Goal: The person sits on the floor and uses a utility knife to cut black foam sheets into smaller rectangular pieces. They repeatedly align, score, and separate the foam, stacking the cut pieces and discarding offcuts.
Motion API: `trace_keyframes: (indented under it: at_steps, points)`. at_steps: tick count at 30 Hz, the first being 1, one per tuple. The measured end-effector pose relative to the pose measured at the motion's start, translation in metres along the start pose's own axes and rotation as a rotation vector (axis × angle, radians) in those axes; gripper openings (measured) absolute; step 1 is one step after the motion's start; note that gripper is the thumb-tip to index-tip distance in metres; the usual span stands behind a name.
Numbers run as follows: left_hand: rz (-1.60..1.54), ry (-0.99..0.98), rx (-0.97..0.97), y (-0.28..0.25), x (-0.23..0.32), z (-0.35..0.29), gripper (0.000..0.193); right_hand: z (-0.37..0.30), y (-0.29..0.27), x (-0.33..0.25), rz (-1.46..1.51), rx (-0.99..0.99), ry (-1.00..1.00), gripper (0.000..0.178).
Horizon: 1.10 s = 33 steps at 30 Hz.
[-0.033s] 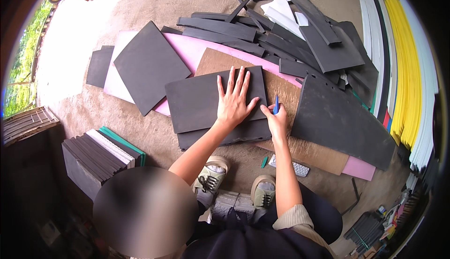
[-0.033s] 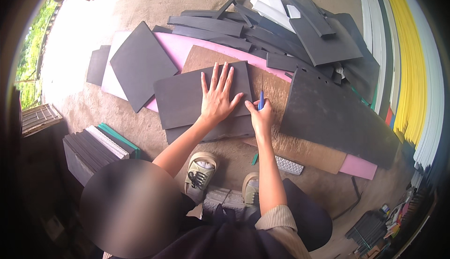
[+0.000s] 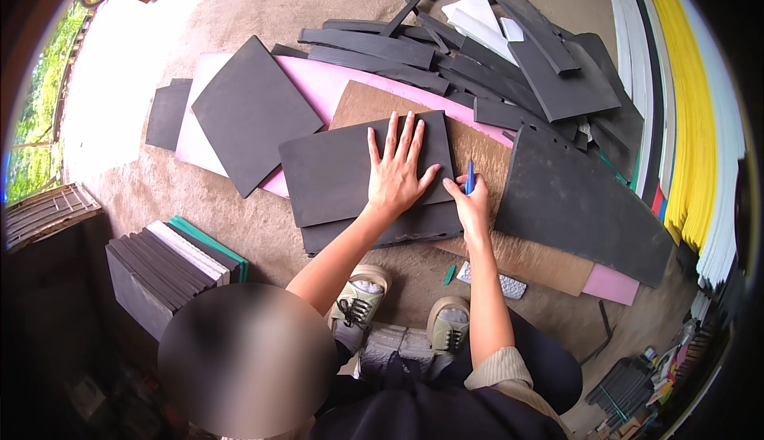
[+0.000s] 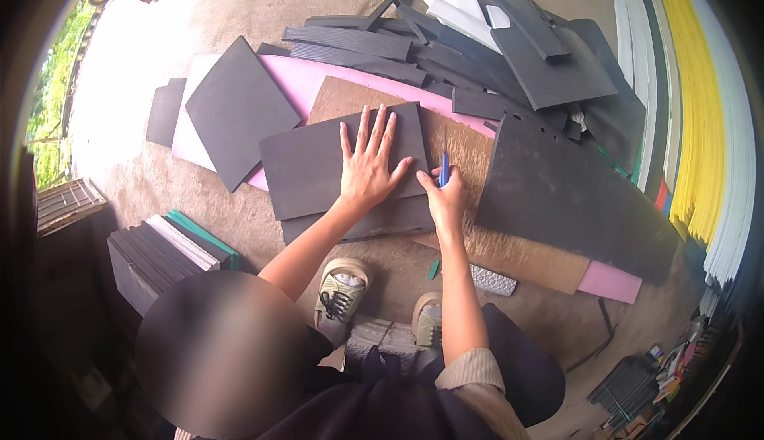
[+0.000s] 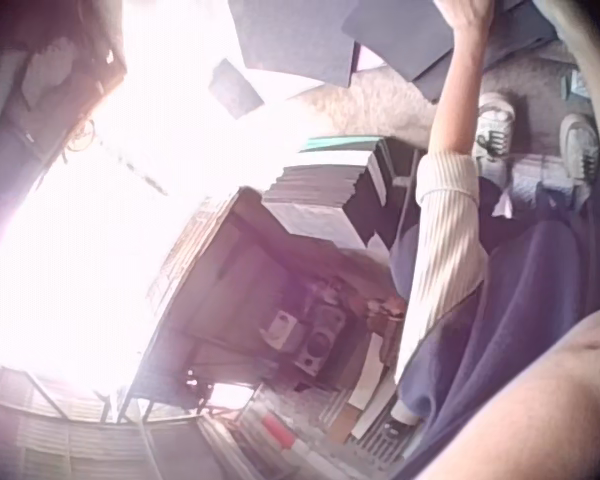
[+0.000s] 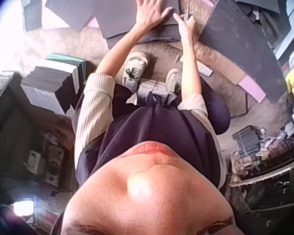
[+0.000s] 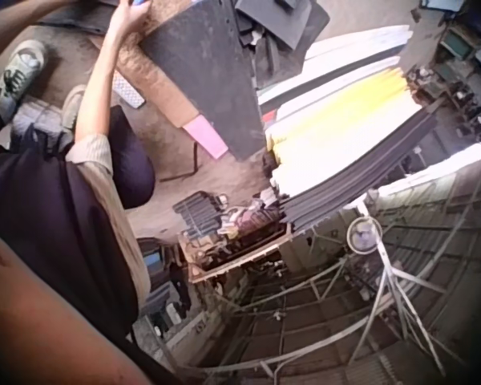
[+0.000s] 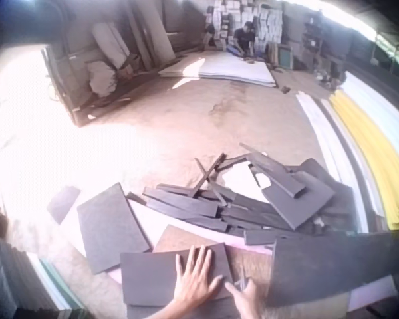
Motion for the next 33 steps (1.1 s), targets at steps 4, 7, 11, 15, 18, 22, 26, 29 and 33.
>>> trace_keyframes:
  at_steps: [4, 7, 11, 15, 18, 22, 26, 29, 33]
  points:
    - [0.005, -0.016, -0.047, -0.002, 0.004, 0.002, 0.075, 0.000, -0.024, 0.000, 0.693, -0.137, 0.107, 0.025]
    - [0.008, -0.015, -0.053, -0.002, 0.001, 0.002, 0.075, 0.010, -0.047, -0.032, 0.780, -0.046, -0.013, 0.024]
    - [0.024, -0.008, -0.025, -0.004, 0.002, 0.006, 0.071, 0.031, -0.061, -0.056, 0.699, -0.097, -0.007, 0.035]
    - [0.039, 0.003, -0.003, -0.002, 0.005, 0.008, 0.066, 0.037, -0.054, -0.047, 0.607, -0.125, 0.095, 0.040]
    - [0.057, 0.004, 0.028, -0.002, 0.004, 0.008, 0.062, 0.028, -0.041, -0.044, 0.454, -0.126, 0.086, 0.031]
    - [0.078, 0.004, 0.034, -0.001, 0.006, 0.008, 0.062, 0.026, -0.025, -0.023, -0.011, -0.216, 0.064, 0.023]
    - [0.073, -0.014, 0.024, 0.001, 0.001, 0.006, 0.062, 0.023, -0.007, -0.056, -0.283, -0.109, -0.240, 0.029]
    - [0.091, -0.016, 0.022, 0.002, 0.003, 0.008, 0.065, 0.046, -0.002, -0.069, -0.333, -0.186, -0.071, 0.035]
    - [0.082, -0.013, -0.001, 0.001, 0.005, 0.009, 0.064, 0.065, 0.001, -0.074, -0.516, -0.229, -0.040, 0.037]
Point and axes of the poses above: each hand's wrist, its own z-axis towards the middle knuckle, its own y-axis out of the palm, x = y × z, the point moved 4 cm from there along z, towards the middle knuckle, and after that the axes turned 14 degrees about -x, right-handed, at the moved point
